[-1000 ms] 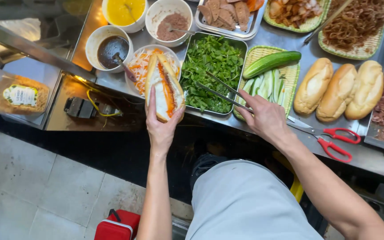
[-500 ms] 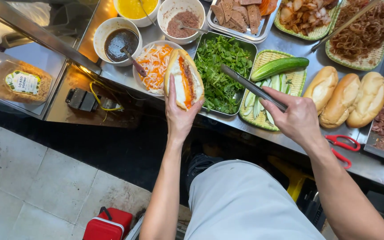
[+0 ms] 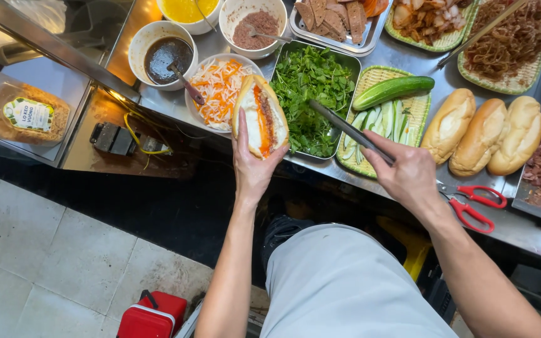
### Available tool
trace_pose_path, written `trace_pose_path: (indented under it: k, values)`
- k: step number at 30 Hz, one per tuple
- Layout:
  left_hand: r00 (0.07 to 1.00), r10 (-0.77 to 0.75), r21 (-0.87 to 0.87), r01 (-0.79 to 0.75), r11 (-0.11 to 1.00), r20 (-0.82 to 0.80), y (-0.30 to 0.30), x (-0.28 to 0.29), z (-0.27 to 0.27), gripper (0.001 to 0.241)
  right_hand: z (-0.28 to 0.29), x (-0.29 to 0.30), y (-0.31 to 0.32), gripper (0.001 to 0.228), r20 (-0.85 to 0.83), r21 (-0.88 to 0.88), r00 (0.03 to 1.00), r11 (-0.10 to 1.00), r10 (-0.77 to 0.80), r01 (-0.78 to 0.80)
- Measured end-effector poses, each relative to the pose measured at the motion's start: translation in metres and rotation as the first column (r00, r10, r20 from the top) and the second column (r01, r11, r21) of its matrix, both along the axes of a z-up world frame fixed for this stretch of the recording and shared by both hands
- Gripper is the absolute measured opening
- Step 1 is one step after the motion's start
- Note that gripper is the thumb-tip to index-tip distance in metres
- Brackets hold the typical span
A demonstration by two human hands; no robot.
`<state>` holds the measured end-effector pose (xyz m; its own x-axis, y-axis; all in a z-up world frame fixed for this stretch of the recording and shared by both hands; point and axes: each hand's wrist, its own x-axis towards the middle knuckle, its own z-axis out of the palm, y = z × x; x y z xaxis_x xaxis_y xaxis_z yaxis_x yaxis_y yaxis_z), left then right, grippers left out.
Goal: Assembling a Banh Mi sandwich with various meats and vegetables at a food stall.
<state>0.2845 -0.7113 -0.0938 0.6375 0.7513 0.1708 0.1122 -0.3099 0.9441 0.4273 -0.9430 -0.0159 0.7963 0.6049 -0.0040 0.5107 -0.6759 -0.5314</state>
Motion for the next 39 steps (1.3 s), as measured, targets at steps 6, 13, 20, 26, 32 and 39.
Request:
trace_pose_path:
  k: [6,13,20,26,32,39]
  values:
    - [0.998,-0.049,0.053,0.050,0.997,-0.025,-0.011,0.034,-0.011,0.119,0.037,0.003,-0.013,0.038,-0.016,0.278,0.999,0.960,0.047,-0.041]
    - [0.998,-0.038,0.078,0.034,0.996,0.045,-0.054,0.072,0.004,0.128,0.036,-0.014,0.022,0.041,0.012,0.155,0.998,0.986,-0.068,0.066]
    - [0.995,-0.004,0.104,-0.007,0.995,0.104,-0.046,0.082,0.001,0.131,0.035,-0.016,0.015,0.034,0.235,0.207,0.972,0.977,0.009,-0.059]
    - [0.992,-0.036,0.120,0.021,0.993,0.122,-0.038,0.079,-0.016,0.132,0.078,-0.030,0.002,0.033,0.098,0.086,0.995,0.995,0.033,-0.041]
    - [0.993,-0.048,0.083,0.039,0.996,0.104,-0.049,0.072,0.002,0.136,0.085,-0.019,0.004,0.034,0.033,-0.165,0.999,0.986,-0.018,0.024]
    - [0.997,-0.053,-0.015,0.054,0.998,0.050,-0.055,0.064,0.006,0.134,0.081,-0.017,0.003,0.044,0.123,-0.007,0.989,0.997,0.081,-0.081]
